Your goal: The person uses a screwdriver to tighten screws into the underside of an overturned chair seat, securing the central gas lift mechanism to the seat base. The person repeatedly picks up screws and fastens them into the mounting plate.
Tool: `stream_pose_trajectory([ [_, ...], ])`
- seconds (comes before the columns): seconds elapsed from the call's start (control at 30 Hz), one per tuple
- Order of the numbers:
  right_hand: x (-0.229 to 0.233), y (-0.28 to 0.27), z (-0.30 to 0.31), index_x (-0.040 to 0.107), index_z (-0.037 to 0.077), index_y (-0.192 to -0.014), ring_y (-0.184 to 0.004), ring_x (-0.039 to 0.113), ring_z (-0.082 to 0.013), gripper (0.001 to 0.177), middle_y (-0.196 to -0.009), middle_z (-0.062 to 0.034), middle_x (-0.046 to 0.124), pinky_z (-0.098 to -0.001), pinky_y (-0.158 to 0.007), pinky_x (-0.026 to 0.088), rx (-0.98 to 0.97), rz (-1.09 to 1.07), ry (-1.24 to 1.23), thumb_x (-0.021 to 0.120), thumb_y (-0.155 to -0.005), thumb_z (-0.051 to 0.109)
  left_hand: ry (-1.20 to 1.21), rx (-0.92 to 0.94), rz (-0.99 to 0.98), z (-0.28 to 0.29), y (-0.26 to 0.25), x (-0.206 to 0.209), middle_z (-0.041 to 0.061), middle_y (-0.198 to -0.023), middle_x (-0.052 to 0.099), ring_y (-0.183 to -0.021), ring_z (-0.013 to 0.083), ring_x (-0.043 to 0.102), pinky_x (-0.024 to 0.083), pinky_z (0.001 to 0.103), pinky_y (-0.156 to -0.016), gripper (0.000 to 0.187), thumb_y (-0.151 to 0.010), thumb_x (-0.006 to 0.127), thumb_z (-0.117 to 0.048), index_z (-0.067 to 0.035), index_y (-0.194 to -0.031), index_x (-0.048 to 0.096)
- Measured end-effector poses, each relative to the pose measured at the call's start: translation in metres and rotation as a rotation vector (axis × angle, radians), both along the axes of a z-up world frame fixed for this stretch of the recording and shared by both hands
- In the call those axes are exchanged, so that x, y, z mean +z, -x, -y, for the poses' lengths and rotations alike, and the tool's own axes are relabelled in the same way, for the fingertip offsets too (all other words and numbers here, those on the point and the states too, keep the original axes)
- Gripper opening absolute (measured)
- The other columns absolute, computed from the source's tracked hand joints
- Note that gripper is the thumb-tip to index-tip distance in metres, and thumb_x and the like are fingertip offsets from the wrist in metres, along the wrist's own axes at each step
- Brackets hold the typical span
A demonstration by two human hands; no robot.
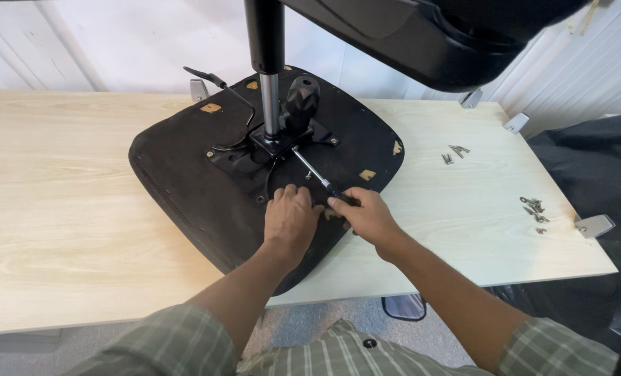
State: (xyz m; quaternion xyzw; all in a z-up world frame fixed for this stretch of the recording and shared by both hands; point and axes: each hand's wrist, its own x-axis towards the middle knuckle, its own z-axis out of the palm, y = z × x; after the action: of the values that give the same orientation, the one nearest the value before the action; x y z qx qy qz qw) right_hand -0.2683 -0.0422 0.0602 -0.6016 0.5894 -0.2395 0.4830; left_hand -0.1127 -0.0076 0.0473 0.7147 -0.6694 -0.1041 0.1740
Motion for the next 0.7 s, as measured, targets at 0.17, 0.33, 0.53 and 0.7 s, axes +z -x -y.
stream_pose_trajectory([
  [0.17, 0.008, -0.007, -0.004, 0.072, 0.007, -0.093, -0.065, 0.061, -0.0122, 0.027, -0.077, -0.0019, 0.068, -0.0274, -0.058, 0.047, -0.049, 0.013, -0.043, 0.071, -0.091, 0.034, -0.001, 0.098, -0.286, -0.005, -0.013, 0.009, 0.011, -0.106, 0.073, -0.105, 0.0267, 0.069, 0.055, 0.040, -0.092, 0.022, -0.090, 0.073, -0.023, -0.006, -0.104, 0.074],
  [0.33, 0.010, -0.019, -0.008, 0.071, 0.007, -0.092, -0.066, 0.061, -0.0121, 0.028, -0.076, -0.0010, 0.069, -0.0281, -0.058, 0.049, -0.046, -0.016, -0.051, 0.070, -0.092, 0.035, 0.098, 0.339, -0.666, -0.011, -0.059, 0.015, 0.012, -0.103, 0.078, -0.093, 0.0233, 0.078, 0.061, 0.036, -0.088, 0.027, -0.088, 0.073, -0.018, -0.006, -0.112, 0.075],
  [0.53, 0.012, -0.033, -0.015, 0.072, 0.007, -0.094, -0.066, 0.062, -0.0122, 0.029, -0.079, -0.0020, 0.067, -0.0286, -0.058, 0.050, -0.011, -0.012, -0.045, 0.071, -0.090, 0.036, 0.041, 0.312, -0.568, -0.007, -0.101, 0.005, 0.010, -0.107, 0.077, -0.100, 0.0245, 0.074, 0.058, 0.038, -0.093, 0.026, -0.091, 0.073, -0.022, -0.013, -0.115, 0.078],
  [0.7, 0.013, -0.038, -0.020, 0.072, 0.007, -0.095, -0.067, 0.062, -0.0122, 0.030, -0.080, -0.0020, 0.068, -0.0290, -0.059, 0.050, -0.028, -0.013, -0.054, 0.071, -0.090, 0.037, 0.247, 0.077, -0.341, -0.010, -0.106, -0.012, 0.009, -0.108, 0.075, -0.104, 0.0268, 0.067, 0.054, 0.040, -0.095, 0.020, -0.089, 0.075, -0.020, -0.009, -0.104, 0.081],
])
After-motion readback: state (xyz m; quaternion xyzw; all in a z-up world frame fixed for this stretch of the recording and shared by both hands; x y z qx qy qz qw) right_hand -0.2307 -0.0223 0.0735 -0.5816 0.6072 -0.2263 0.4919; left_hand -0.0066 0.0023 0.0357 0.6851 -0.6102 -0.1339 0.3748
